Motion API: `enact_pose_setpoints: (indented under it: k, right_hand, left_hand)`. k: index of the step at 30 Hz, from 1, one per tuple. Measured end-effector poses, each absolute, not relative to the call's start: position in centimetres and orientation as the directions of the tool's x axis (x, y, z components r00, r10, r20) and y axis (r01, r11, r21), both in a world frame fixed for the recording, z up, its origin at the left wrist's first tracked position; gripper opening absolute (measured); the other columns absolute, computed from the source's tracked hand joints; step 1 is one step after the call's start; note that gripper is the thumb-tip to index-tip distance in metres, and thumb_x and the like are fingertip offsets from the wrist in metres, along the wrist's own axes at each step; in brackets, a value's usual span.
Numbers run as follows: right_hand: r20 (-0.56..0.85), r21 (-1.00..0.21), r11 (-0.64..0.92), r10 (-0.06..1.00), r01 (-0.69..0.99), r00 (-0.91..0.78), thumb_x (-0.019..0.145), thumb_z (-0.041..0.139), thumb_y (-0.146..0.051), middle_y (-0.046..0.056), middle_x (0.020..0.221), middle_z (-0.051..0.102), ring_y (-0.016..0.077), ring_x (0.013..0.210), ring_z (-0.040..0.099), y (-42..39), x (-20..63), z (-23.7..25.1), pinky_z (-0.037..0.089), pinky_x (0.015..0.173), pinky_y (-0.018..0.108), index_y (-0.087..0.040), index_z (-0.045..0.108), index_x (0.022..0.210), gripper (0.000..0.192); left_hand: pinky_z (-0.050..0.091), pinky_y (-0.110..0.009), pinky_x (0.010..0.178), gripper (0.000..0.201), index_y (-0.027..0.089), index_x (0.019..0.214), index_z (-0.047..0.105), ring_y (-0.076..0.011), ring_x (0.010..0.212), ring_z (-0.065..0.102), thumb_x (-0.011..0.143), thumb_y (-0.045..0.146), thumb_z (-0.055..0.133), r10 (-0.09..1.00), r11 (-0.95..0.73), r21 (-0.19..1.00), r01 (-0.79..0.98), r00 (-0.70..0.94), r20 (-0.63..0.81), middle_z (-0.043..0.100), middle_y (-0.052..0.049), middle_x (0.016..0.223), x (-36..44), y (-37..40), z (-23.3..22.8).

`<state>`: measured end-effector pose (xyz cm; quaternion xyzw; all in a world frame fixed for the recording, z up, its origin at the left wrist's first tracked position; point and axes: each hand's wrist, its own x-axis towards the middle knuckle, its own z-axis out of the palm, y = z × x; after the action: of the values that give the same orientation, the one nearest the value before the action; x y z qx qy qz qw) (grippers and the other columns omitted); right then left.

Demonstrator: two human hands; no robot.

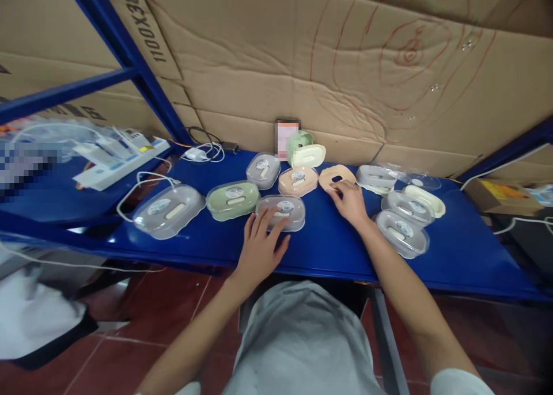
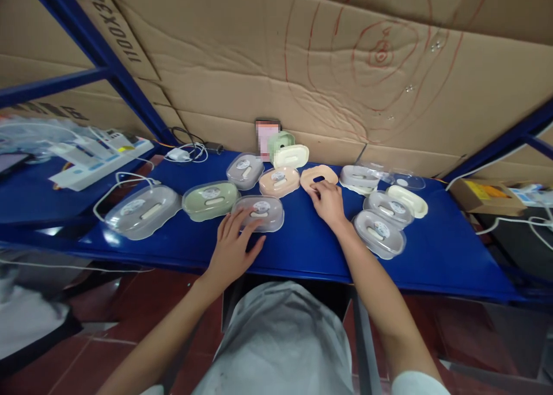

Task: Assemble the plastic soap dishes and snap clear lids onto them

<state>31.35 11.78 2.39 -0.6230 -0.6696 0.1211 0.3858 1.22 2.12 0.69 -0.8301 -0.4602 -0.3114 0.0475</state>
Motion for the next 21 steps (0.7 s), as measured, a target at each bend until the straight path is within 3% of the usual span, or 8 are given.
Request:
enact_pose_setpoints:
  k: [2, 6, 10, 12, 14, 17, 19, 21]
  right_hand:
    - [0.38, -0.738, 0.203, 0.913, 0.643, 0.147, 0.103, 0.054, -0.06, 0.011, 0.108, 0.076, 0.0288, 0.104, 0.07, 11.3, 31.7, 2.7, 0.056, 0.101, 0.049, -0.023, 0.068, 0.107, 0.041]
    - [0.369, -0.871, 0.226, 0.887, 0.435, 0.278, 0.107, 0.037, -0.065, 0.004, 0.111, 0.074, 0.0218, 0.093, 0.075, 10.3, 31.8, 2.9, 0.066, 0.084, 0.043, -0.029, 0.052, 0.135, 0.048]
    - [0.303, -0.937, 0.209, 0.887, 0.281, 0.349, 0.102, 0.053, -0.065, 0.004, 0.112, 0.075, 0.023, 0.091, 0.078, 6.4, 31.7, 1.7, 0.068, 0.085, 0.047, -0.031, 0.034, 0.157, 0.068]
    - [0.26, -0.934, 0.142, 0.899, 0.327, 0.352, 0.103, 0.054, -0.064, 0.008, 0.115, 0.076, 0.0249, 0.087, 0.078, 3.4, 31.9, 1.2, 0.068, 0.087, 0.05, -0.028, 0.027, 0.165, 0.077]
    - [0.251, -0.828, 0.036, 0.916, 0.56, 0.313, 0.107, 0.047, -0.058, 0.013, 0.115, 0.078, 0.0279, 0.082, 0.078, 0.9, 32.4, 1.3, 0.067, 0.085, 0.052, -0.023, 0.038, 0.163, 0.067]
    - [0.361, -0.478, -0.034, 0.903, 0.878, 0.232, 0.109, 0.038, -0.043, 0.018, 0.121, 0.078, 0.0345, 0.095, 0.078, -0.3, 32.9, 3.0, 0.063, 0.088, 0.055, -0.021, 0.06, 0.15, 0.051]
    - [0.455, -0.316, 0.055, 0.885, 0.947, 0.1, 0.108, 0.037, -0.033, 0.018, 0.135, 0.073, 0.0365, 0.116, 0.073, 1.2, 32.9, 4.7, 0.06, 0.1, 0.055, -0.02, 0.061, 0.149, 0.049]
    - [0.482, -0.232, 0.192, 0.874, 0.953, -0.059, 0.107, 0.037, -0.026, 0.018, 0.146, 0.067, 0.0352, 0.133, 0.064, 4.6, 32.3, 6.2, 0.053, 0.112, 0.054, -0.019, 0.057, 0.153, 0.051]
  left_hand:
    - [0.036, -0.063, 0.126, 0.036, 0.022, 0.14, 0.064, -0.0393, 0.155, 0.045, 0.104, 0.027, 0.061, 0.744, -0.562, 0.219, 0.797, 0.372, 0.556, 0.053, -0.017, 0.161, 1.3, 2.1, 0.5]
    - [0.035, -0.064, 0.126, 0.039, 0.022, 0.143, 0.062, -0.0398, 0.157, 0.043, 0.104, 0.027, 0.061, 0.747, -0.573, 0.246, 0.782, 0.375, 0.549, 0.051, -0.018, 0.163, 1.4, 2.1, 0.4]
    - [0.034, -0.064, 0.127, 0.04, 0.022, 0.144, 0.061, -0.0398, 0.159, 0.04, 0.104, 0.026, 0.06, 0.749, -0.568, 0.243, 0.787, 0.371, 0.548, 0.05, -0.018, 0.164, 1.4, 2.1, 0.3]
    - [0.034, -0.064, 0.127, 0.04, 0.023, 0.145, 0.06, -0.0396, 0.159, 0.04, 0.104, 0.026, 0.06, 0.753, -0.563, 0.238, 0.791, 0.373, 0.542, 0.05, -0.018, 0.164, 1.4, 2.0, 0.3]
    - [0.033, -0.065, 0.127, 0.04, 0.023, 0.144, 0.061, -0.0396, 0.159, 0.04, 0.104, 0.025, 0.06, 0.754, -0.559, 0.237, 0.794, 0.368, 0.545, 0.049, -0.018, 0.165, 1.5, 2.0, 0.3]
    - [0.03, -0.068, 0.127, 0.041, 0.024, 0.145, 0.061, -0.0408, 0.158, 0.04, 0.104, 0.024, 0.06, 0.751, -0.542, 0.237, 0.806, 0.339, 0.566, 0.048, -0.019, 0.165, 1.6, 1.9, 0.4]
    - [0.028, -0.069, 0.128, 0.045, 0.024, 0.149, 0.059, -0.0414, 0.158, 0.041, 0.103, 0.024, 0.061, 0.749, -0.535, 0.237, 0.811, 0.325, 0.577, 0.048, -0.019, 0.166, 1.7, 1.8, 0.5]
    - [0.027, -0.069, 0.128, 0.052, 0.025, 0.154, 0.054, -0.0413, 0.157, 0.042, 0.103, 0.024, 0.062, 0.747, -0.538, 0.238, 0.808, 0.327, 0.579, 0.048, -0.019, 0.166, 1.7, 1.8, 0.5]
